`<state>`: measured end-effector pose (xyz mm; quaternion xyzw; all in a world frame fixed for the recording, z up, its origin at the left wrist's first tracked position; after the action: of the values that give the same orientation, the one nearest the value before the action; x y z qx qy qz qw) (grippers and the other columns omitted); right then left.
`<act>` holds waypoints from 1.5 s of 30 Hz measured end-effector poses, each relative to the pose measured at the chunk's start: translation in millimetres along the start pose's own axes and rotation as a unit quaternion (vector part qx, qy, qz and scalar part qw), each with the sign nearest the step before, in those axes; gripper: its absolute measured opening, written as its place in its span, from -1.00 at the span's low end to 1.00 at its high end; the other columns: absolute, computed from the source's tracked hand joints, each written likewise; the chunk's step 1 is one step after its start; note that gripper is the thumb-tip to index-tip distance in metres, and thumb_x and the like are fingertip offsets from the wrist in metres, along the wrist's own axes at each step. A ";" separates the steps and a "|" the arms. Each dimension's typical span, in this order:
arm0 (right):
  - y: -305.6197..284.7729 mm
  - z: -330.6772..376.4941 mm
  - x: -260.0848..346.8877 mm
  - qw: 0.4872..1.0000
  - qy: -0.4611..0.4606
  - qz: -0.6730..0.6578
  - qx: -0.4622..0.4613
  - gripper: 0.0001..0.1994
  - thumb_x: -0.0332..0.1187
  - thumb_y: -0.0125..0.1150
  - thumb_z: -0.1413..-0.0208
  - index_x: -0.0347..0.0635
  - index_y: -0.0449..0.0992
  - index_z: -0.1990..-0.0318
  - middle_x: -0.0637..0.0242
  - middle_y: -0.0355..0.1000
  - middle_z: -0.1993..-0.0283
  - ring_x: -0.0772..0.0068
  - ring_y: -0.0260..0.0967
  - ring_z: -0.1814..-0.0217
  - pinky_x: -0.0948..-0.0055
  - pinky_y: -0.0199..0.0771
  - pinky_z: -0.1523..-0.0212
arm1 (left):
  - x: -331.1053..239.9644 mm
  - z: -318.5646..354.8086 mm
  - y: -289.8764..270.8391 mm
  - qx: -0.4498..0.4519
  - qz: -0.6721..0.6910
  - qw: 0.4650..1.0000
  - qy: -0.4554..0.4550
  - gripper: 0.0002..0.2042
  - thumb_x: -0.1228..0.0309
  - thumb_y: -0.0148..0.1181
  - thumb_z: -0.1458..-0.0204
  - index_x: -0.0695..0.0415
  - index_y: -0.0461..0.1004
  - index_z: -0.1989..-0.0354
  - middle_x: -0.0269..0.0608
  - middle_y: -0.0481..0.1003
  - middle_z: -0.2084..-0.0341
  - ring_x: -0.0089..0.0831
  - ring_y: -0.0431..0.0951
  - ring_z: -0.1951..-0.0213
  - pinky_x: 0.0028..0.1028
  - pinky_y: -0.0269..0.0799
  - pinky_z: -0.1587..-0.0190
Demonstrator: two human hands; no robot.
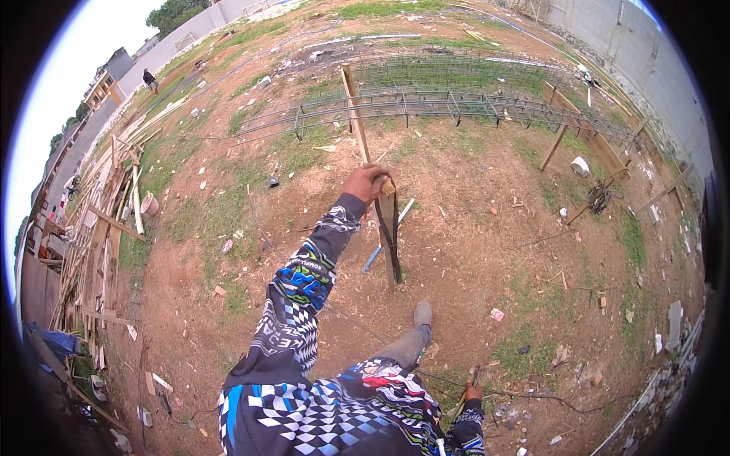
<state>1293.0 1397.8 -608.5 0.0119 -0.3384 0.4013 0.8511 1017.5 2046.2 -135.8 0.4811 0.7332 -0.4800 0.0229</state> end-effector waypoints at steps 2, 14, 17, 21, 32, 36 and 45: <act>-3.7 -22.4 -19.6 0.997 0.043 0.064 0.012 -0.81 -0.31 0.17 -0.08 -0.26 0.41 0.32 0.20 0.30 0.69 0.21 0.30 0.75 0.16 0.35 0.75 | 10.4 -16.2 14.1 0.088 -0.032 0.996 0.005 -0.79 0.39 0.21 0.01 0.12 0.58 0.19 -0.16 0.53 0.29 -0.13 0.55 0.28 -0.27 0.47 0.20; -75.3 -122.3 128.2 0.976 0.180 0.083 -0.090 -0.76 -0.41 0.11 0.06 -0.34 0.40 0.22 0.06 0.35 0.62 0.11 0.33 0.70 0.07 0.35 0.68 | -31.8 -31.6 28.2 0.207 -0.178 0.948 0.161 -0.74 0.58 0.08 0.07 0.20 0.40 0.14 -0.08 0.50 0.17 -0.15 0.59 0.29 -0.30 0.56 0.33; -65.0 -162.2 212.3 0.989 0.115 0.093 -0.014 -0.78 -0.40 0.11 -0.01 -0.42 0.40 0.26 0.14 0.30 0.66 0.17 0.31 0.75 0.17 0.35 0.77 | -23.6 -25.3 34.3 0.240 -0.205 0.942 0.112 -0.74 0.55 0.11 0.07 0.20 0.41 0.14 -0.08 0.51 0.15 -0.16 0.60 0.32 -0.28 0.56 0.34; -46.2 -255.7 294.4 0.984 0.003 0.175 0.017 -0.70 -0.29 0.15 -0.02 -0.43 0.45 0.26 0.05 0.41 0.58 0.11 0.40 0.69 0.14 0.39 0.70 | -33.6 -40.2 38.6 0.251 -0.220 0.940 0.073 -0.75 0.53 0.11 0.05 0.19 0.41 0.15 -0.09 0.51 0.15 -0.16 0.60 0.35 -0.26 0.55 0.34; -16.5 -351.8 463.4 0.920 -0.158 0.354 0.056 -0.73 -0.28 0.09 -0.05 -0.27 0.50 0.18 0.12 0.44 0.59 0.31 0.43 0.67 0.28 0.51 0.63 | -44.3 -47.8 49.1 0.218 -0.376 0.900 -0.017 -0.80 0.52 0.12 0.11 0.18 0.39 0.25 -0.08 0.38 0.19 -0.10 0.41 0.16 -0.21 0.30 0.13; -41.9 -346.7 460.8 0.918 -0.138 0.370 0.045 -0.72 -0.23 0.09 -0.06 -0.25 0.52 0.20 0.13 0.46 0.58 0.31 0.44 0.65 0.29 0.53 0.61 | -23.2 -41.7 40.1 0.217 -0.321 0.915 -0.112 -0.88 0.55 0.05 0.01 0.21 0.32 0.28 0.03 0.35 0.31 0.06 0.40 0.26 -0.12 0.31 0.22; -106.7 -260.6 370.5 0.934 0.020 0.355 -0.016 -0.68 -0.18 0.08 -0.03 -0.29 0.51 0.26 0.10 0.49 0.52 0.21 0.48 0.59 0.25 0.49 0.57 | 11.2 -18.9 32.8 0.055 -0.053 0.964 -0.253 -0.89 0.53 0.02 -0.12 0.23 0.28 0.22 -0.13 0.40 0.35 -0.29 0.45 0.40 -0.38 0.38 0.36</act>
<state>1680.7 1651.7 -565.7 -0.1302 -0.3100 0.6721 0.6597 1043.4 2070.0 -153.5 0.3049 0.7003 -0.6263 0.1560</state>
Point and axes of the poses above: each hand's wrist, its own z-axis away from the middle knuckle, its own y-axis out of the palm, x = y × z, the point moved 9 cm from there along -z, towards the middle knuckle
